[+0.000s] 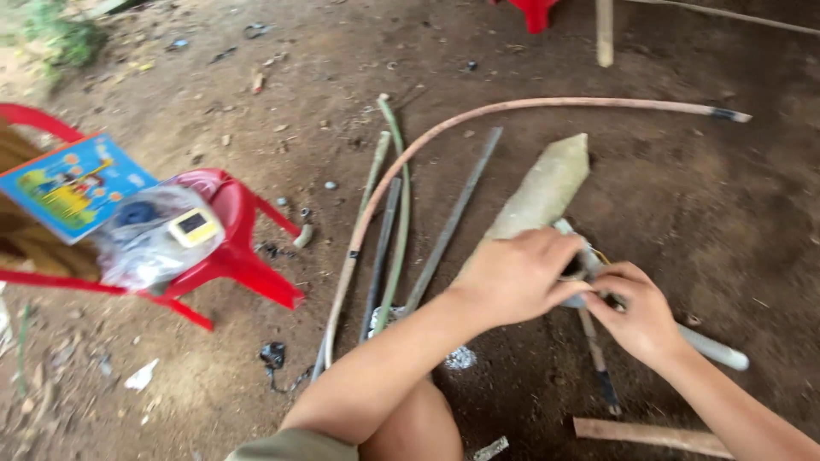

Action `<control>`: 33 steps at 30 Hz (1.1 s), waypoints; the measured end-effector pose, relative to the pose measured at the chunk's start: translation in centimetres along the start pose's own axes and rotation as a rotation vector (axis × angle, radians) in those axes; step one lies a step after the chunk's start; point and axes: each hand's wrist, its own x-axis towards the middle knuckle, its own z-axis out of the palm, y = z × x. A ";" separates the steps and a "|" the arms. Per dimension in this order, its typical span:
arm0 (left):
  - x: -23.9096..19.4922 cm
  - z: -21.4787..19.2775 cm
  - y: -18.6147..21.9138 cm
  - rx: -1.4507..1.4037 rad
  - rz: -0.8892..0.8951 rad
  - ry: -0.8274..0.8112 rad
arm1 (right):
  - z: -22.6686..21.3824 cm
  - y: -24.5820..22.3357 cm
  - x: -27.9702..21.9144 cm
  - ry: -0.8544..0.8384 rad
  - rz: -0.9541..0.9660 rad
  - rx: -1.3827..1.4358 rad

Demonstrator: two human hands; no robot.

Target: The person wraps a metal pipe with white tape, then uses a hacksaw to cut a wooden stick placed on a flat stone. The person handles various pipes and tools on the ground.

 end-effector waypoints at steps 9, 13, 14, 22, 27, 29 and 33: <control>0.3 2.0 -0.2 0.045 0.130 0.071 | -2.8 -5.8 0.3 -0.129 0.536 0.151; 0.1 2.1 0.0 0.035 0.110 0.068 | -2.5 -1.2 0.9 -0.117 0.544 0.052; 0.1 2.2 -0.2 0.046 0.109 0.065 | -2.4 -0.2 0.9 -0.127 0.585 0.076; 0.5 1.1 -1.0 0.121 0.104 0.022 | -2.4 -1.2 0.4 -0.253 0.651 0.028; -0.1 3.0 -2.4 0.147 0.072 0.048 | -1.4 -0.1 -0.9 -0.059 0.327 0.124; -0.3 3.2 -2.5 0.158 0.087 0.056 | -1.3 1.0 -0.8 -0.055 0.323 0.094; -0.2 2.5 -2.5 0.147 0.094 0.034 | 0.4 5.5 -0.4 -0.031 0.252 0.022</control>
